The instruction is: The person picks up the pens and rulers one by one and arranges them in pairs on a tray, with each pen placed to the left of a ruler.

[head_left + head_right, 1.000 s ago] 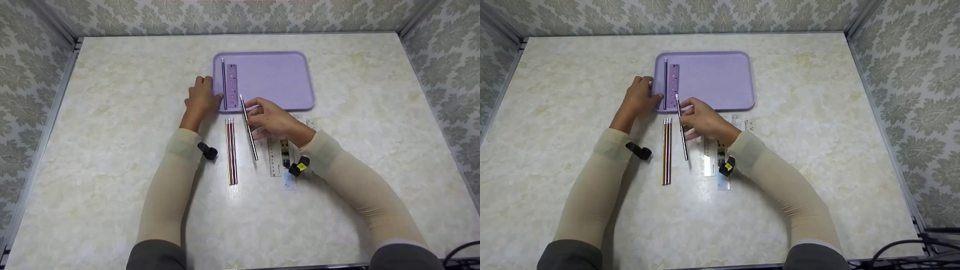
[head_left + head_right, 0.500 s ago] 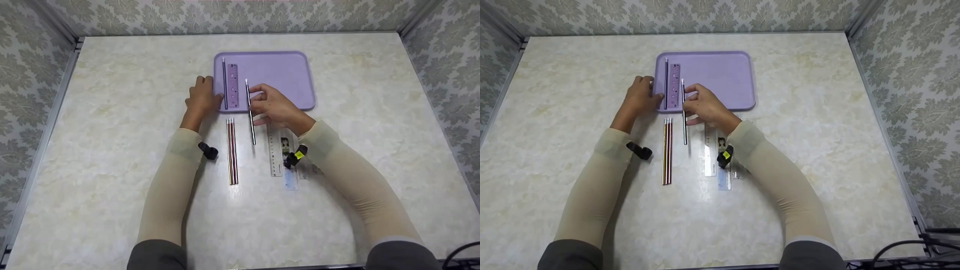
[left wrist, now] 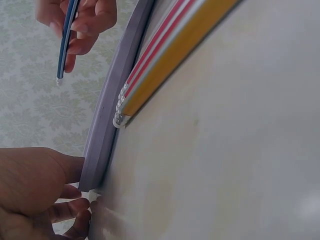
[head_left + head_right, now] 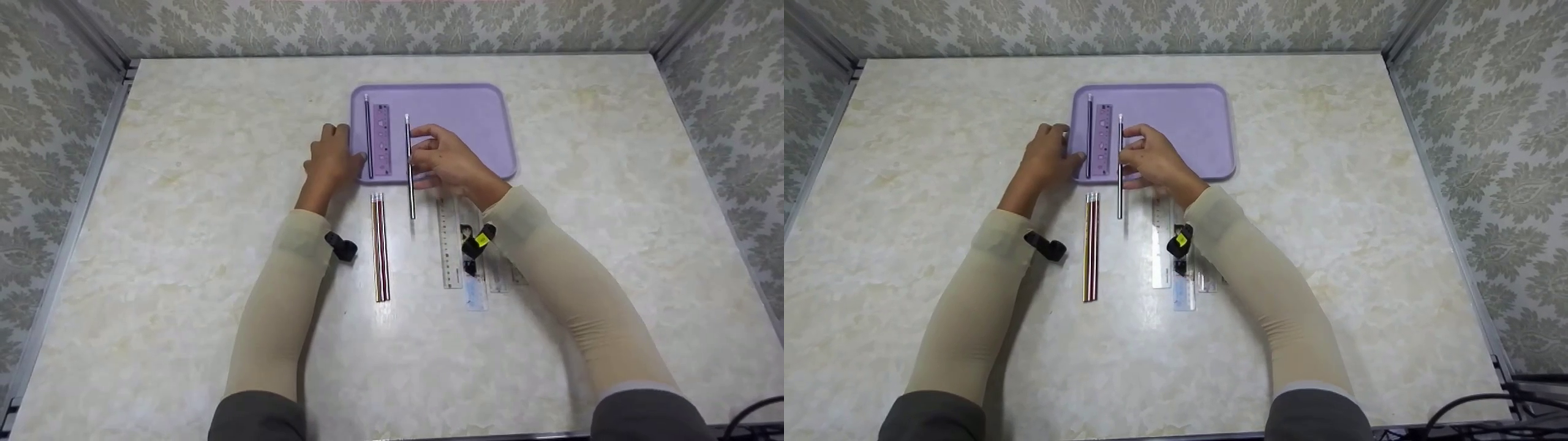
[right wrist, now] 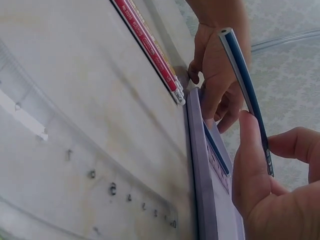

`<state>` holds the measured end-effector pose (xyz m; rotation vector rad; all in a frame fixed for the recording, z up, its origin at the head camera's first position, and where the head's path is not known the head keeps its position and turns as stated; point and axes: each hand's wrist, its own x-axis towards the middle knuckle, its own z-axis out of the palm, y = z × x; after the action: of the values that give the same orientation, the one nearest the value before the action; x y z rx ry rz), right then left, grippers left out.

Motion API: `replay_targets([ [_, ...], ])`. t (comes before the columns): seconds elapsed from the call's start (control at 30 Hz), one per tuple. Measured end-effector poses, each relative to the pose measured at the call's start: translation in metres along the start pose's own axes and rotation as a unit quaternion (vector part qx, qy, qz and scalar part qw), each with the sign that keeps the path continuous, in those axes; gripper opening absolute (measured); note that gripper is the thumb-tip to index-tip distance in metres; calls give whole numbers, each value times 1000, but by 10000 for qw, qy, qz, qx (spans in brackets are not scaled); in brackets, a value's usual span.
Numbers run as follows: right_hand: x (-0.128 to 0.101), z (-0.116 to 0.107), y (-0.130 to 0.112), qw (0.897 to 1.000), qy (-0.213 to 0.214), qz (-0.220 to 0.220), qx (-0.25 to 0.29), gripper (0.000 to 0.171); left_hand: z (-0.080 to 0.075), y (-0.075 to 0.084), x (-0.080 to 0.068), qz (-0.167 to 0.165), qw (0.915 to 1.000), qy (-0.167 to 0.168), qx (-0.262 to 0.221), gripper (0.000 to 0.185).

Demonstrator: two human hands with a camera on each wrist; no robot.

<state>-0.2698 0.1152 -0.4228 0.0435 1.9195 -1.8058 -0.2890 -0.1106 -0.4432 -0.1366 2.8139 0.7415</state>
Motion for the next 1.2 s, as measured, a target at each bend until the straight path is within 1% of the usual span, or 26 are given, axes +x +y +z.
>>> replay_targets([
  [0.2,9,1,-4,9997,137,73,182,57,2,-1,0,41,10000,72,26,65],
  [0.37,16,1,-7,9992,209,27,339,60,2,-1,0,40,10000,53,44,66],
  [0.57,24,0,-12,9990,336,-113,281,56,1,-1,-1,31,10000,14,14,65],
  [0.7,29,1,-16,9986,450,-69,260,55,0,0,-1,12,10000,-45,21,66],
  [0.9,36,3,-22,9979,621,3,203,57,-1,1,-1,-8,10000,-50,-9,66],
  [1.2,48,3,-24,9963,850,-58,103,59,1,-1,-1,7,10000,2,6,65],
])
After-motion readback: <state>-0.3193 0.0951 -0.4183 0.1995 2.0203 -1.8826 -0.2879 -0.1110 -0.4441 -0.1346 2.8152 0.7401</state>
